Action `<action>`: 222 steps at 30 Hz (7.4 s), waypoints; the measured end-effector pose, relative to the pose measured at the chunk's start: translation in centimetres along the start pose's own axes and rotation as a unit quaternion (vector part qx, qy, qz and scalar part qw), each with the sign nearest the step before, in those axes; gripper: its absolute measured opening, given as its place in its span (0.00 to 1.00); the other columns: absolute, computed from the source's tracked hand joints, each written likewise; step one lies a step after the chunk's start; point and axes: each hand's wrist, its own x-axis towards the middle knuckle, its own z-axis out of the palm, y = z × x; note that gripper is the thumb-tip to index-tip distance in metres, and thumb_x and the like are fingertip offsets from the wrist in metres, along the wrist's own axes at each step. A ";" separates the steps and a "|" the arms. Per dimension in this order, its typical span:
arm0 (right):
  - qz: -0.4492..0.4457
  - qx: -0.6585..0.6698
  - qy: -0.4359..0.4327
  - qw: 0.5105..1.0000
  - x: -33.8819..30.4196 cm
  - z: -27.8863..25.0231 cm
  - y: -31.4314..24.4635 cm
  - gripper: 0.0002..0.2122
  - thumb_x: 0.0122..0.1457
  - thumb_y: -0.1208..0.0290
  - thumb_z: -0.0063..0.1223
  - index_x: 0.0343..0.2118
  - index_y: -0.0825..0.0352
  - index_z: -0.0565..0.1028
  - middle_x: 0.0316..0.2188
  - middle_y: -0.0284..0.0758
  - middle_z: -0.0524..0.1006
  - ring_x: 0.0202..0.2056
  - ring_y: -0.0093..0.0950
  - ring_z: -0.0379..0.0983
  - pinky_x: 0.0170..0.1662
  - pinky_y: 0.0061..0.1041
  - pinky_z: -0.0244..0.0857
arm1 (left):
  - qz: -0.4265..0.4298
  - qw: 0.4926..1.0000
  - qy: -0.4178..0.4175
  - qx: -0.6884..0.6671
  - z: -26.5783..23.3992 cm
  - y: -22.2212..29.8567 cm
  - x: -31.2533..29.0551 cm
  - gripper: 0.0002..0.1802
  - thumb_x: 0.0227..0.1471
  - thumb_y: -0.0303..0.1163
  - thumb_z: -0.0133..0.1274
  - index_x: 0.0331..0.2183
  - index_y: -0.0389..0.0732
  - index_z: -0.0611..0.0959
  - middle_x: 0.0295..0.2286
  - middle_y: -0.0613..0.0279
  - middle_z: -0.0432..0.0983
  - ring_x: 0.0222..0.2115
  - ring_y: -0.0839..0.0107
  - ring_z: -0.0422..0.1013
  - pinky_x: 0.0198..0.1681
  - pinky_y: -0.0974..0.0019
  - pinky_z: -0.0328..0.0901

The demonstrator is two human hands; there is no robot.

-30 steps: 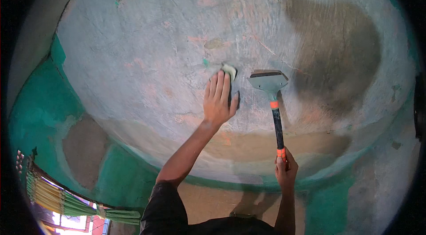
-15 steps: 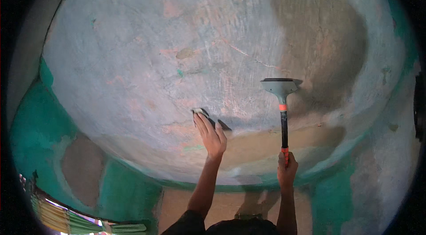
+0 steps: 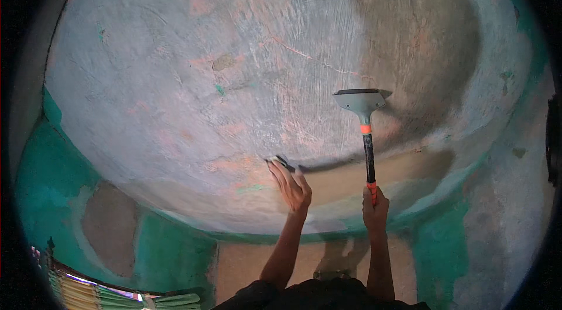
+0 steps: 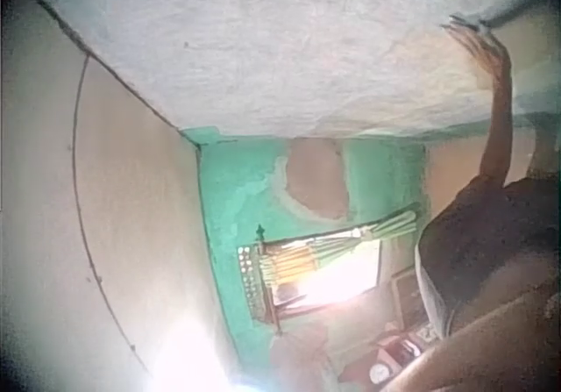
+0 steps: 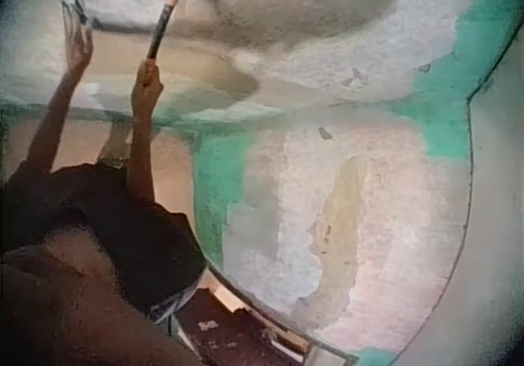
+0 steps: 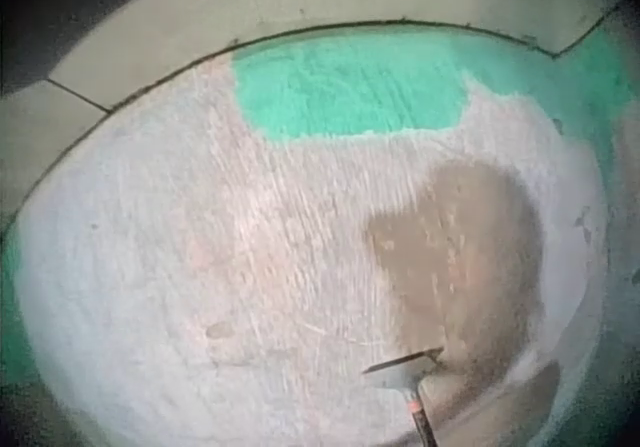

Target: Scraping old paint from a wall using a scraper and sandpaper.

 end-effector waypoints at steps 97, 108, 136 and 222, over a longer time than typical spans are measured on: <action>0.161 -0.119 -0.027 0.979 -12.4 2.6 4.9 0.15 0.64 0.60 0.53 0.32 0.70 0.75 0.15 0.30 0.65 0.20 0.17 0.61 0.23 0.26 0.56 | -0.140 0.987 -0.066 0.032 -5.1 -1.9 3.2 0.39 0.66 0.43 0.38 0.67 0.33 0.44 0.67 0.38 0.39 0.69 0.48 0.33 0.65 0.35 0.23; 0.180 -0.106 -0.015 0.978 -13.1 2.4 4.7 0.13 0.65 0.62 0.53 0.35 0.69 0.77 0.17 0.29 0.70 0.21 0.17 0.64 0.24 0.24 0.58 | -0.125 0.989 -0.063 0.038 -5.1 -2.3 2.9 0.39 0.66 0.42 0.38 0.67 0.33 0.44 0.67 0.40 0.39 0.69 0.49 0.33 0.65 0.35 0.23; 0.186 -0.084 -0.014 0.979 -13.5 2.9 6.2 0.14 0.64 0.60 0.53 0.33 0.69 0.76 0.16 0.31 0.69 0.19 0.19 0.65 0.24 0.26 0.59 | -0.088 0.992 -0.057 0.066 -4.9 -3.3 2.2 0.39 0.66 0.43 0.38 0.67 0.32 0.45 0.67 0.39 0.39 0.69 0.49 0.34 0.65 0.35 0.23; 0.029 -0.314 -0.093 0.944 -16.2 7.1 9.9 0.17 0.64 0.54 0.54 0.35 0.67 0.76 0.18 0.42 0.74 0.19 0.40 0.72 0.23 0.36 0.65 | -0.114 0.986 -0.086 0.092 -8.1 -6.6 4.0 0.34 0.65 0.34 0.36 0.66 0.31 0.48 0.65 0.37 0.46 0.68 0.48 0.42 0.64 0.30 0.30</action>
